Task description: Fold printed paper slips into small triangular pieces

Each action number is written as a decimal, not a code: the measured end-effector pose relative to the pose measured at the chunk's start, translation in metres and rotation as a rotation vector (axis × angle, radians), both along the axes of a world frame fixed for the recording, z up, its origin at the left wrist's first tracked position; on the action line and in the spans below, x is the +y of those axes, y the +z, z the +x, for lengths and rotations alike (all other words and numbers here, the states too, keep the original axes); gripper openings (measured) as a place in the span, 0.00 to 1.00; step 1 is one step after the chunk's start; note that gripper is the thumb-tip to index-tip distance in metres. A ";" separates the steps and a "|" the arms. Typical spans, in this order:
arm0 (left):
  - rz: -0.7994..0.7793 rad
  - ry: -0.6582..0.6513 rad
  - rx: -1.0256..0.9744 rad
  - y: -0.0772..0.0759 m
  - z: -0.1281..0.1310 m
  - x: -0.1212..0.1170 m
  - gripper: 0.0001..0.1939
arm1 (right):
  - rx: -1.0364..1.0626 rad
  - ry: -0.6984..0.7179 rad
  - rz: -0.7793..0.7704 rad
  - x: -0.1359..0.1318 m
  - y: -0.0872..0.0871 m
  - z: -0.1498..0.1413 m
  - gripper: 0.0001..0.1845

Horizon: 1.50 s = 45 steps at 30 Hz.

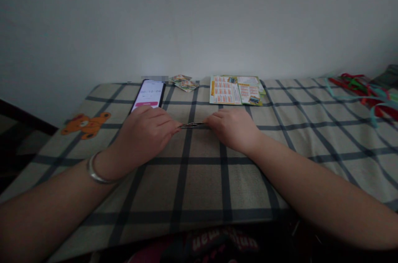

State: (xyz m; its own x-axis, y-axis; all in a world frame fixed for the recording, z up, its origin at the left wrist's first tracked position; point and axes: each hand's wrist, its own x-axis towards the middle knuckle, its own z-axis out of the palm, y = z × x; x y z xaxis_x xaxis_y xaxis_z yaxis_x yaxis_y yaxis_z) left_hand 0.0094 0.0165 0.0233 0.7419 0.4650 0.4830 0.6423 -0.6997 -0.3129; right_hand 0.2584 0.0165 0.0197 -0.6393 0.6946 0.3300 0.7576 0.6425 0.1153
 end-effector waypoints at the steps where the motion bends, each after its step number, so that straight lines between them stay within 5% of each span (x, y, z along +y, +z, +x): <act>1: -0.006 0.004 -0.009 0.000 0.000 0.000 0.13 | 0.000 0.001 -0.001 0.000 0.000 0.000 0.12; 10: -0.149 0.068 -0.047 -0.002 0.000 0.001 0.11 | 0.291 0.024 -0.149 0.004 -0.002 0.009 0.17; 21: -0.019 0.191 -0.015 0.000 0.000 -0.002 0.15 | 0.244 0.076 0.010 -0.002 0.001 0.006 0.04; 31: -0.017 0.002 0.100 -0.001 -0.001 -0.003 0.12 | 0.326 -0.076 -0.045 0.012 -0.002 0.003 0.06; 36: -0.020 -0.040 0.154 0.000 -0.002 -0.003 0.11 | 0.181 -0.068 -0.001 0.020 0.003 -0.012 0.09; 40: -0.051 -0.051 0.146 -0.002 -0.004 -0.001 0.10 | -0.045 0.084 0.107 0.038 0.008 -0.029 0.13; 45: -0.085 -0.036 0.122 -0.004 -0.005 -0.001 0.10 | -0.104 0.033 0.194 0.066 0.011 -0.056 0.15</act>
State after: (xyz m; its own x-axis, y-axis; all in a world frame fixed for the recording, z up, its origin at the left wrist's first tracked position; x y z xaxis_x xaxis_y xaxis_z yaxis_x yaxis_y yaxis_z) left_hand 0.0046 0.0155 0.0188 0.8093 0.4728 0.3485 0.5775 -0.7488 -0.3253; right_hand 0.2025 0.0824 0.0307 -0.6980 0.6026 0.3870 0.7143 0.6247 0.3156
